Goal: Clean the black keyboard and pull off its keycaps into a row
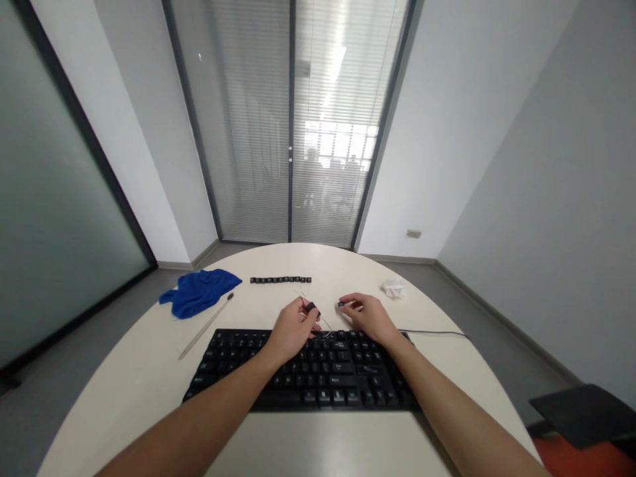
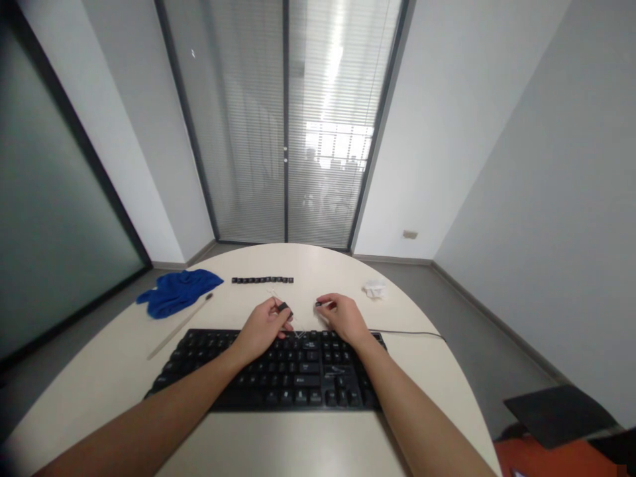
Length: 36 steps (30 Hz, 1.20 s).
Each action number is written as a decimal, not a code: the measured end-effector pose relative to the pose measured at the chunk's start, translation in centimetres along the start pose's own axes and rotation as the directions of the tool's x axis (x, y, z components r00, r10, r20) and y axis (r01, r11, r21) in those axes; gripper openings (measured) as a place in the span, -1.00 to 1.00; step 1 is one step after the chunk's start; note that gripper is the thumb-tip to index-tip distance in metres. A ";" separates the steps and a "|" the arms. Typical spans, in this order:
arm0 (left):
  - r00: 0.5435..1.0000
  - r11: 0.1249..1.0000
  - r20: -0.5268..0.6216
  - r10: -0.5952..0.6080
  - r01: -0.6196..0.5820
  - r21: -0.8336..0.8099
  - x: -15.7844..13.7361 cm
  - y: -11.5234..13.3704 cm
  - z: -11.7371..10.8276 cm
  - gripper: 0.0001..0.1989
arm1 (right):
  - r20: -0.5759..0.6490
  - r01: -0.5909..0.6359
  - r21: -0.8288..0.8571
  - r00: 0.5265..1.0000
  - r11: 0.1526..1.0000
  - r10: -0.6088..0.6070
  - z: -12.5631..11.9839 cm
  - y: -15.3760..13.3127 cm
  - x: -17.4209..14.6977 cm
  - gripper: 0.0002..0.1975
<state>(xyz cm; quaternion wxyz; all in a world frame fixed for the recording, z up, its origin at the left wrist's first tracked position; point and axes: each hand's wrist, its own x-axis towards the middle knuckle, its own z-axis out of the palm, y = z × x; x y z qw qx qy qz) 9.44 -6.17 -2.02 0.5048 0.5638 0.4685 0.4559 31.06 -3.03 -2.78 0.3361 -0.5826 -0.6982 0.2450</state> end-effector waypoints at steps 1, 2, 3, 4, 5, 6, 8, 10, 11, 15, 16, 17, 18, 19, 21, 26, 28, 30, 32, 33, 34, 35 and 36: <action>1.000 1.000 0.000 0.004 -0.004 0.002 0.0 0.0 0.0 -0.84 | 0.017 -0.021 -0.027 1.000 0.999 0.021 0.0 0.1 0.0 -0.71; 1.000 1.000 0.000 0.009 -0.009 0.005 0.0 0.0 0.0 -0.84 | 0.034 -0.039 -0.052 0.999 0.998 0.040 0.1 0.2 0.1 -0.72; 1.000 1.000 0.000 0.015 -0.015 0.007 0.0 0.0 0.0 -0.84 | 0.048 -0.052 -0.073 0.997 0.996 0.055 0.1 0.2 0.1 -0.73; 1.000 1.000 -0.001 0.019 -0.019 0.010 0.0 0.0 0.0 -0.84 | 0.053 -0.059 -0.091 0.997 0.994 0.064 0.1 0.2 0.1 -0.73; 1.000 1.000 -0.001 0.021 -0.021 0.012 0.0 0.0 -0.1 -0.83 | 0.050 -0.060 -0.107 0.997 0.992 0.066 0.1 0.1 0.2 -0.74; 1.000 1.000 -0.001 0.024 -0.023 0.012 0.0 0.0 -0.1 -0.83 | 0.044 -0.059 -0.122 0.997 0.991 0.065 0.1 0.0 0.2 -0.75; 0.999 0.999 0.001 0.033 -0.033 0.013 0.0 -0.1 -0.1 -0.82 | 0.035 -0.053 -0.154 0.998 0.987 0.059 0.0 -0.4 0.3 -0.77; 0.999 0.998 0.004 0.051 -0.051 0.022 0.0 -0.1 -0.1 -0.83 | 0.032 -0.040 -0.193 0.998 0.980 0.047 -0.1 -0.8 0.3 -0.79; 0.998 0.998 0.007 0.060 -0.060 0.029 0.0 -0.2 -0.1 -0.84 | 0.033 -0.033 -0.213 0.999 0.977 0.041 -0.2 -1.0 0.4 -0.80; 0.997 0.997 0.012 0.070 -0.071 0.040 0.0 -0.1 -0.1 -0.85 | 0.049 -0.017 -0.287 0.998 0.958 0.032 -0.3 -1.7 1.0 -0.82; 0.997 0.997 0.013 0.072 -0.073 0.039 -0.1 -0.1 -0.1 -0.85 | 0.052 -0.016 -0.308 0.998 0.951 0.034 -0.2 -1.8 1.3 -0.83; 0.997 0.996 0.013 0.076 -0.076 0.036 -0.1 -0.1 -0.2 -0.84 | 0.054 -0.015 -0.330 0.998 0.944 0.035 -0.1 -2.0 1.7 -0.83; 0.997 0.996 0.013 0.079 -0.080 0.035 -0.1 -0.1 -0.2 -0.84 | 0.056 -0.013 -0.353 0.998 0.936 0.034 0.0 -2.3 2.1 -0.83; 0.997 0.996 0.014 0.081 -0.081 0.036 0.0 -0.1 -0.2 -0.84 | 0.059 -0.007 -0.375 0.998 0.927 0.031 0.2 -2.5 2.5 -0.84; 0.996 0.996 0.017 0.083 -0.084 0.044 0.0 -0.2 -0.2 -0.86 | 0.069 0.011 -0.413 0.997 0.911 0.019 0.6 -3.0 3.5 -0.84; 0.995 0.993 0.024 0.093 -0.095 0.065 0.1 -0.4 -0.2 -0.88 | 0.066 0.016 -0.469 0.998 0.883 0.017 2.0 -3.8 6.0 -0.82; 0.996 0.994 0.024 0.088 -0.089 0.059 0.1 -0.4 -0.2 -0.87 | 0.055 0.004 -0.479 0.998 0.878 0.025 2.5 -3.8 6.9 -0.82; 0.996 0.995 0.026 0.082 -0.083 0.053 0.0 -0.3 -0.2 -0.86 | 0.046 -0.003 -0.486 0.999 0.874 0.029 3.0 -3.7 7.8 -0.81; 0.996 0.995 0.029 0.080 -0.082 0.054 0.0 -0.2 -0.2 -0.85 | 0.041 -0.005 -0.491 0.999 0.871 0.029 3.3 -3.6 8.5 -0.80; 0.996 0.995 0.029 0.079 -0.080 0.056 -0.1 -0.2 -0.2 -0.85 | 0.039 -0.004 -0.493 0.999 0.870 0.027 3.5 -3.5 8.8 -0.80; 0.997 0.995 0.028 0.076 -0.078 0.059 -0.1 -0.1 -0.2 -0.86 | 0.037 -0.003 -0.494 0.999 0.870 0.024 3.6 -3.5 9.1 -0.79; 0.997 0.995 0.026 0.073 -0.074 0.062 -0.1 -0.1 -0.2 -0.86 | 0.034 0.000 -0.495 0.999 0.869 0.020 3.7 -3.4 9.3 -0.79; 0.997 0.995 0.023 0.071 -0.072 0.065 -0.2 0.0 -0.2 -0.87 | 0.031 0.003 -0.495 0.999 0.869 0.014 3.7 -3.4 9.5 -0.78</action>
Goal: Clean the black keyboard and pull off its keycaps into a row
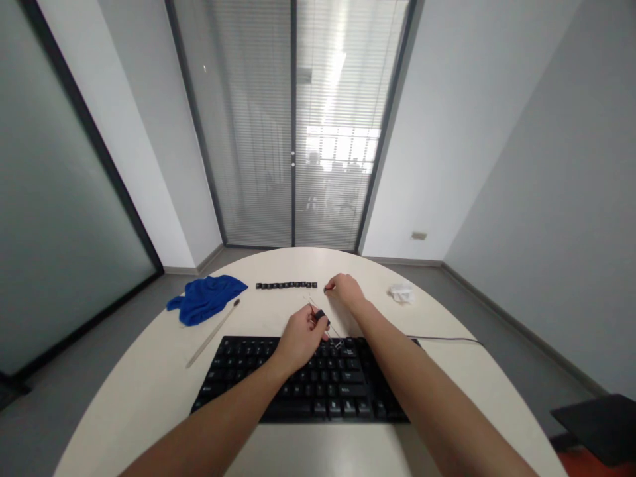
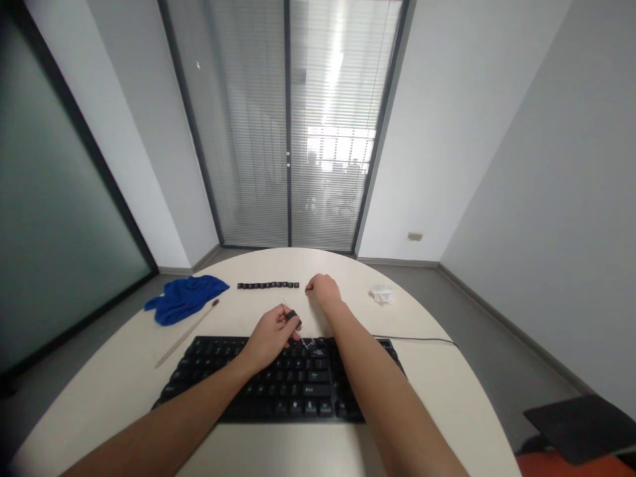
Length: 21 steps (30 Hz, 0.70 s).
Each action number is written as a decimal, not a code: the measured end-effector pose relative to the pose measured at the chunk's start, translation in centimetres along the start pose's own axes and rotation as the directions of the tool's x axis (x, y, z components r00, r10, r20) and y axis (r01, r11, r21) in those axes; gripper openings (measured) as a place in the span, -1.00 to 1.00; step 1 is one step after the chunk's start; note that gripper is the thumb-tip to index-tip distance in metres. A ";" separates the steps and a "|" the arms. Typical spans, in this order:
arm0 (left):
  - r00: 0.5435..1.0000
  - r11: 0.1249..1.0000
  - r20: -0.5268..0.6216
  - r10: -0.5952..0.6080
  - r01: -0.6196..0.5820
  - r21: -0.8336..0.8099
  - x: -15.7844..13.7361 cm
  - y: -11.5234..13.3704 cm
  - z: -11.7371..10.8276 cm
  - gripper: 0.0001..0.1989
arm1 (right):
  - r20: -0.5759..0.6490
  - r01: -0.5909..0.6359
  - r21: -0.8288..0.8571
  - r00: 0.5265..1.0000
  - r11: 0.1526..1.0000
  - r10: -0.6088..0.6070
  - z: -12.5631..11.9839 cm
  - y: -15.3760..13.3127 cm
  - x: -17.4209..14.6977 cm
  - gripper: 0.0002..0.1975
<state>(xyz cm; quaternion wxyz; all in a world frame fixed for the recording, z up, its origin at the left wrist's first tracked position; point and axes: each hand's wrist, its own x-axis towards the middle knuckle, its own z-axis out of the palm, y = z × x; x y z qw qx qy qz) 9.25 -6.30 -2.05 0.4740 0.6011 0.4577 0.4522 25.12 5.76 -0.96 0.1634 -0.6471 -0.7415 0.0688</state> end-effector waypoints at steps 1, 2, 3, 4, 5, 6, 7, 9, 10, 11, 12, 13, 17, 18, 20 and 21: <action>1.000 1.000 -0.004 0.000 0.000 0.004 0.0 0.0 0.0 -0.87 | -0.006 0.004 0.001 1.000 1.000 -0.004 0.1 0.0 0.2 -0.78; 1.000 1.000 -0.007 0.002 -0.002 0.009 0.0 0.1 0.0 -0.87 | -0.011 0.010 0.003 1.000 1.000 -0.010 0.1 0.0 0.3 -0.77; 1.000 1.000 -0.010 0.005 -0.005 0.013 0.0 0.1 0.0 -0.88 | -0.016 0.016 0.007 1.000 1.000 -0.015 0.2 -0.1 0.5 -0.77; 1.000 1.000 -0.013 0.007 -0.007 0.017 0.1 0.1 0.0 -0.88 | -0.021 0.022 0.011 1.000 1.000 -0.021 0.3 -0.1 0.6 -0.77; 1.000 1.000 -0.014 0.008 -0.007 0.020 0.1 0.1 0.0 -0.88 | -0.026 0.027 0.016 0.999 0.999 -0.027 0.4 -0.1 0.6 -0.77; 1.000 1.000 -0.016 0.007 -0.007 0.023 0.1 0.1 0.0 -0.89 | -0.032 0.034 0.023 0.999 0.999 -0.033 0.6 0.0 0.7 -0.77; 1.000 1.000 -0.020 0.007 -0.007 0.026 0.1 0.1 0.0 -0.89 | -0.039 0.041 0.030 0.998 0.999 -0.040 0.7 0.0 0.7 -0.77; 1.000 0.999 -0.025 0.010 -0.009 0.036 0.1 0.1 0.0 -0.88 | -0.054 0.057 0.048 0.997 0.997 -0.054 1.1 0.1 0.7 -0.75; 1.000 0.999 -0.026 0.012 -0.011 0.040 0.1 0.1 0.0 -0.88 | -0.061 0.065 0.057 0.996 0.996 -0.061 1.3 0.1 0.7 -0.75; 1.000 0.999 -0.025 0.014 -0.013 0.041 0.1 0.2 0.0 -0.88 | -0.068 0.072 0.066 0.995 0.995 -0.067 1.4 0.1 0.7 -0.74; 1.000 0.999 -0.022 0.013 -0.012 0.040 0.1 0.2 0.0 -0.89 | -0.075 0.076 0.075 0.995 0.994 -0.071 1.6 0.1 0.7 -0.74; 1.000 0.999 -0.020 0.010 -0.009 0.037 0.0 0.2 -0.1 -0.89 | -0.084 0.078 0.083 0.994 0.993 -0.071 1.7 0.1 0.7 -0.73; 1.000 1.000 -0.020 0.002 -0.001 0.022 0.0 0.2 0.0 -0.89 | -0.120 0.065 0.126 0.992 0.990 -0.050 2.1 0.1 0.6 -0.69; 1.000 1.000 -0.019 0.005 -0.004 0.021 0.0 0.2 0.0 -0.89 | -0.125 0.059 0.140 0.991 0.988 -0.041 2.2 0.1 0.6 -0.69; 1.000 1.000 -0.019 0.016 -0.015 0.022 0.0 0.2 0.0 -0.88 | -0.126 0.045 0.167 0.992 0.985 -0.023 2.3 0.3 0.6 -0.74; 1.000 0.999 -0.020 0.021 -0.020 0.024 0.0 0.2 0.0 -0.88 | -0.123 0.038 0.181 0.992 0.983 -0.016 2.4 0.4 0.6 -0.76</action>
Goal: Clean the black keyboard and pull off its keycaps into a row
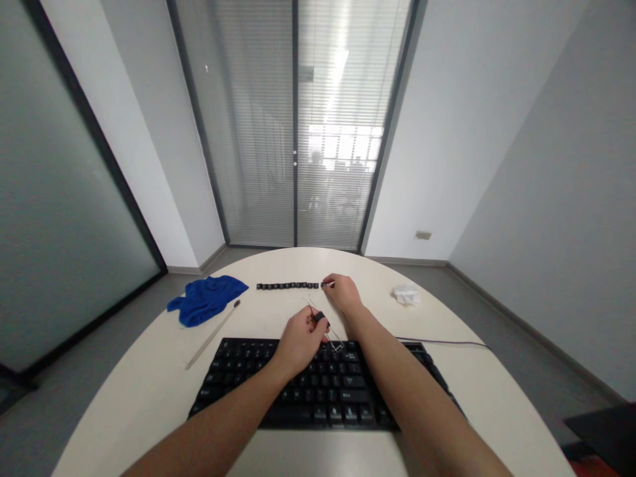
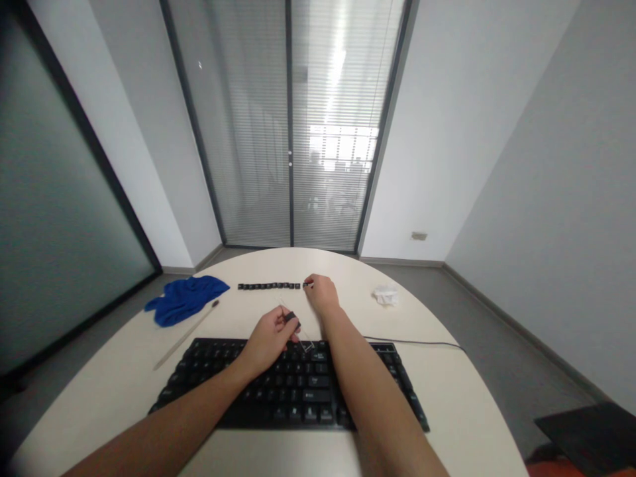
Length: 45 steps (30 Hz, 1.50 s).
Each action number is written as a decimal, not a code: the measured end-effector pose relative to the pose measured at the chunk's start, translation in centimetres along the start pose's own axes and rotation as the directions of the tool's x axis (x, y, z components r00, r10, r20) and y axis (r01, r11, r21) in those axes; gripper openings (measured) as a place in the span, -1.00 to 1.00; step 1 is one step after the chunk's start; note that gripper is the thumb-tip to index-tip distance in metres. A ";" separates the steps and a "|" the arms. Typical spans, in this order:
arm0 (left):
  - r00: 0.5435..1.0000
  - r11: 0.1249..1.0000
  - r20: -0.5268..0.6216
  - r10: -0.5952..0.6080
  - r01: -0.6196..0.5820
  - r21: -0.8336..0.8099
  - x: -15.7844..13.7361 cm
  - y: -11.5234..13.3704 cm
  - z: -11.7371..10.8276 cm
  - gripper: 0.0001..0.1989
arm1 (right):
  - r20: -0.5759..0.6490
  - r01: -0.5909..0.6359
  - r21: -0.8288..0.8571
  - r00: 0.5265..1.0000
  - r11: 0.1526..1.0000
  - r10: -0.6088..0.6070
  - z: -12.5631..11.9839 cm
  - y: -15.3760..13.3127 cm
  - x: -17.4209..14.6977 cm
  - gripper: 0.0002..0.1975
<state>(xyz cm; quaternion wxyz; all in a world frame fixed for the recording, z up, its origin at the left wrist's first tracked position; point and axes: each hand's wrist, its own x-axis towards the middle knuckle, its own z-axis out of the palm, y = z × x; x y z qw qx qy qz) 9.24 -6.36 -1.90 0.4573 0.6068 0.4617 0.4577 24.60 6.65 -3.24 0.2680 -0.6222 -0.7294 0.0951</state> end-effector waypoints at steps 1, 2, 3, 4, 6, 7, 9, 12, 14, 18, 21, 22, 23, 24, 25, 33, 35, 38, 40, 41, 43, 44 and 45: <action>1.000 1.000 -0.002 0.002 -0.002 0.001 0.0 0.0 0.0 -0.88 | 0.002 -0.007 0.014 1.000 1.000 0.007 0.1 0.1 0.0 -0.78; 1.000 1.000 -0.003 0.001 -0.001 0.001 0.0 0.0 0.0 -0.88 | 0.004 -0.010 0.028 1.000 1.000 0.010 0.1 0.3 0.1 -0.79; 1.000 1.000 -0.002 -0.001 0.001 -0.002 0.0 0.0 0.0 -0.89 | 0.005 -0.011 0.043 1.000 0.999 0.010 0.2 0.4 0.1 -0.79; 1.000 1.000 0.000 -0.005 0.005 -0.005 0.0 0.0 0.0 -0.89 | 0.004 -0.009 0.058 1.000 0.998 0.009 0.2 0.5 0.1 -0.79; 1.000 1.000 0.001 -0.010 0.010 -0.010 0.0 0.1 0.0 -0.89 | -0.004 -0.005 0.084 1.000 0.996 0.006 0.3 0.7 0.2 -0.77; 1.000 1.000 0.001 -0.009 0.009 -0.010 0.0 0.1 0.0 -0.89 | -0.008 -0.003 0.095 1.000 0.995 0.004 0.4 0.7 0.3 -0.77; 1.000 1.000 -0.001 -0.007 0.007 -0.006 0.0 0.2 0.0 -0.89 | -0.015 0.000 0.111 1.000 0.994 0.002 0.5 0.8 0.3 -0.77; 1.000 1.000 -0.001 -0.010 0.010 -0.013 0.0 0.3 0.0 -0.88 | -0.018 0.005 0.126 1.000 0.992 -0.003 0.6 0.9 0.3 -0.79; 1.000 1.000 -0.001 -0.009 0.009 -0.015 0.0 0.4 0.0 -0.88 | -0.019 0.007 0.133 1.000 0.991 -0.004 0.6 0.9 0.3 -0.79; 1.000 1.000 0.001 -0.008 0.008 -0.003 -0.1 0.2 0.0 -0.88 | -0.022 0.010 0.140 1.000 0.990 -0.007 0.6 0.9 0.3 -0.79; 1.000 1.000 0.004 -0.005 0.005 0.000 -0.1 0.0 0.0 -0.88 | -0.021 0.010 0.139 1.000 0.990 -0.007 0.5 0.8 0.3 -0.79; 1.000 1.000 0.005 -0.005 0.005 0.002 -0.1 0.0 0.0 -0.88 | -0.020 0.009 0.138 1.000 0.990 -0.006 0.5 0.7 0.3 -0.79; 1.000 1.000 0.006 -0.006 0.006 0.003 -0.1 0.0 0.0 -0.88 | -0.018 0.006 0.136 1.000 0.991 -0.004 0.4 0.7 0.3 -0.78; 1.000 1.000 0.008 -0.006 0.006 0.004 0.0 0.0 0.0 -0.88 | -0.016 0.004 0.132 1.000 0.991 -0.002 0.4 0.6 0.2 -0.77; 1.000 1.000 0.009 -0.006 0.006 0.006 0.0 -0.1 0.0 -0.88 | -0.014 0.000 0.126 1.000 0.992 0.002 0.3 0.6 0.2 -0.76; 1.000 1.000 0.015 0.009 -0.010 0.024 0.1 0.0 -0.1 -0.88 | -0.008 -0.156 -0.096 0.988 0.983 0.156 -1.4 0.4 -1.2 -0.81; 1.000 0.999 0.019 0.014 -0.015 0.034 0.1 0.0 -0.1 -0.88 | 0.022 -0.175 -0.165 0.983 0.971 0.181 -2.1 0.3 -1.4 -0.81; 1.000 0.999 0.022 0.019 -0.020 0.049 0.2 -0.2 -0.1 -0.88 | 0.110 -0.128 -0.230 0.982 0.965 0.156 -3.1 0.2 -1.4 -0.80; 1.000 0.999 0.026 0.017 -0.018 0.036 0.2 -0.3 -0.1 -0.88 | 0.194 -0.057 -0.250 0.975 0.966 0.108 -3.8 0.2 -1.5 -0.79; 0.999 1.000 0.031 0.016 -0.017 0.026 0.2 -0.3 -0.1 -0.88 | 0.239 -0.016 -0.254 0.968 0.967 0.079 -4.2 0.2 -1.6 -0.78; 0.999 1.000 0.049 0.020 -0.020 0.001 0.2 -0.3 -0.1 -0.87 | 0.318 0.065 -0.254 0.948 0.965 0.020 -5.1 0.3 -2.3 -0.76; 0.998 1.000 0.064 0.024 -0.023 -0.015 0.2 -0.3 -0.1 -0.86 | 0.347 0.098 -0.255 0.938 0.962 -0.004 -5.6 0.4 -2.9 -0.77; 0.996 0.999 0.079 0.027 -0.025 -0.033 0.2 -0.2 -0.1 -0.85 | 0.364 0.122 -0.258 0.931 0.958 -0.021 -6.1 0.5 -3.6 -0.78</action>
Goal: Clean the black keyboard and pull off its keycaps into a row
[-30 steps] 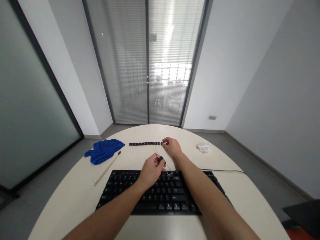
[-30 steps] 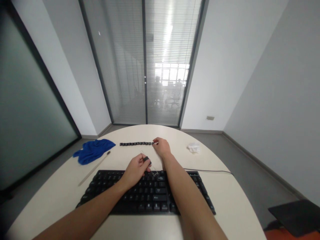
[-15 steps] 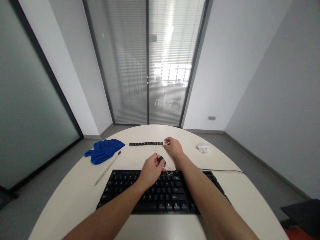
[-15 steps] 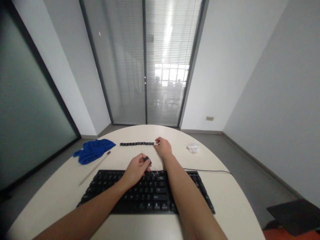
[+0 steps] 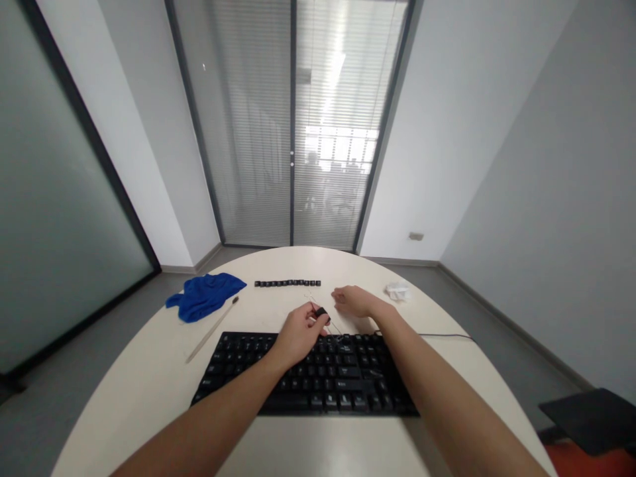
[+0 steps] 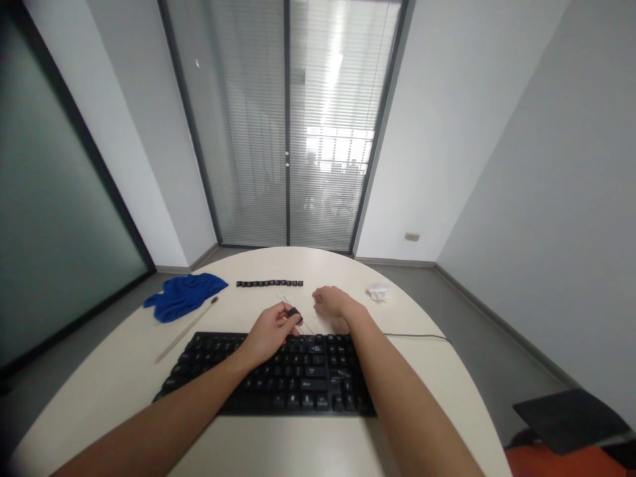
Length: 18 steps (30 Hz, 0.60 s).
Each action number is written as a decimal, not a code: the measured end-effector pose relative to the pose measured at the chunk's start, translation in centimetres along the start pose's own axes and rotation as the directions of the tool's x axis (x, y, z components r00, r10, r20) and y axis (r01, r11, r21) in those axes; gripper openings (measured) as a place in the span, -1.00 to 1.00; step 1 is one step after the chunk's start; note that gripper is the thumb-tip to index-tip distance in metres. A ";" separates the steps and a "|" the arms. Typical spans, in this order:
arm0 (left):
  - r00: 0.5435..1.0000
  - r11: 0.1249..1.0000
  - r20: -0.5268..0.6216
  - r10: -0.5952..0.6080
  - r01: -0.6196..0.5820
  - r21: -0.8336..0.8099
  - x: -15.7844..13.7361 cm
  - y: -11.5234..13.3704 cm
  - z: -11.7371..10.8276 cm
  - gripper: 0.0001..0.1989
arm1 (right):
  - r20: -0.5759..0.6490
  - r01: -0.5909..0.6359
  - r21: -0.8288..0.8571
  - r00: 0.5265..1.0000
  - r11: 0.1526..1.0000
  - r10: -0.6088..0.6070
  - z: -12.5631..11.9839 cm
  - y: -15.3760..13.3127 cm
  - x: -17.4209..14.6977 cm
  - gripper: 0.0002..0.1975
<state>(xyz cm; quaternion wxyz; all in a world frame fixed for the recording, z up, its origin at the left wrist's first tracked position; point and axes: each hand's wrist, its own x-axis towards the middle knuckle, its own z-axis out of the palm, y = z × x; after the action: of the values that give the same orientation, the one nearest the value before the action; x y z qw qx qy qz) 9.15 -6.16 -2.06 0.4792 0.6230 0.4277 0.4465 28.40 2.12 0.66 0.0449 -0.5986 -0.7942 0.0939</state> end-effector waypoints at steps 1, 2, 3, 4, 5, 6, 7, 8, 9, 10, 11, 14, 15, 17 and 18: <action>1.000 1.000 0.016 0.001 -0.001 -0.021 -0.1 0.1 0.0 -0.84 | 0.001 0.006 -0.015 1.000 1.000 -0.006 -0.2 0.1 -1.0 -0.79; 1.000 0.999 0.030 -0.001 0.002 -0.044 -0.1 0.2 0.0 -0.83 | -0.009 -0.004 -0.033 1.000 0.999 0.004 -0.4 0.2 -2.1 -0.80; 0.999 0.998 0.042 -0.003 0.006 -0.063 -0.2 0.2 0.1 -0.82 | -0.031 -0.026 -0.052 0.999 0.998 0.025 -0.7 0.3 -3.2 -0.78; 0.999 0.997 0.050 -0.005 0.009 -0.078 -0.3 0.3 0.1 -0.81 | -0.057 -0.053 -0.067 0.997 0.996 0.049 -0.9 0.4 -4.4 -0.76; 0.999 0.996 0.053 -0.005 0.009 -0.086 -0.3 0.3 0.1 -0.80 | -0.067 -0.069 -0.079 0.996 0.994 0.064 -1.0 0.5 -5.5 -0.76; 0.998 0.996 0.055 -0.002 0.007 -0.089 -0.3 0.3 0.1 -0.80 | -0.076 -0.077 -0.087 0.995 0.993 0.071 -1.1 0.6 -6.6 -0.76; 0.998 0.996 0.055 0.004 0.001 -0.086 -0.3 0.3 0.1 -0.79 | -0.083 -0.074 -0.089 0.994 0.993 0.067 -1.1 0.7 -7.5 -0.78; 0.998 0.997 0.056 0.010 -0.006 -0.079 -0.3 0.2 0.1 -0.79 | -0.076 -0.047 -0.075 0.996 0.996 0.041 -0.9 0.7 -8.3 -0.80; 0.998 0.998 0.056 0.018 -0.014 -0.069 -0.3 0.1 0.1 -0.79 | -0.068 -0.001 -0.048 0.998 0.999 -0.002 -0.7 0.8 -8.9 -0.80; 0.998 0.998 0.058 0.027 -0.023 -0.056 -0.3 0.1 0.1 -0.79 | -0.073 0.040 -0.014 0.997 0.999 -0.041 -0.3 0.8 -9.4 -0.76; 0.997 0.999 0.062 0.035 -0.033 -0.038 -0.4 0.0 0.1 -0.79 | -0.084 0.069 0.024 0.994 0.997 -0.067 0.1 0.8 -9.7 -0.72; 0.993 0.994 0.089 0.073 -0.080 0.074 -0.6 0.4 0.1 -0.80 | -0.121 0.084 0.125 0.990 0.989 -0.069 1.3 0.9 -9.8 -0.65; 0.991 0.985 0.095 0.094 -0.106 0.139 -0.8 0.7 0.1 -0.81 | -0.123 0.080 0.146 0.990 0.986 -0.062 1.6 0.8 -9.8 -0.65; 0.982 0.944 0.114 0.148 -0.174 0.279 -1.2 1.5 0.1 -0.81 | -0.119 0.078 0.170 0.991 0.982 -0.058 1.9 0.6 -9.6 -0.65; 0.976 0.918 0.129 0.175 -0.209 0.337 -1.3 2.0 0.0 -0.82 | -0.121 0.079 0.176 0.991 0.981 -0.058 2.1 0.3 -9.6 -0.65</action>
<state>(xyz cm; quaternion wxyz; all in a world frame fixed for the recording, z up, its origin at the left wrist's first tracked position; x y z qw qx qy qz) 9.09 -7.80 -0.36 0.3349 0.7579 0.4130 0.3778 30.99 -7.24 -1.02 0.1477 -0.5687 -0.7988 0.1290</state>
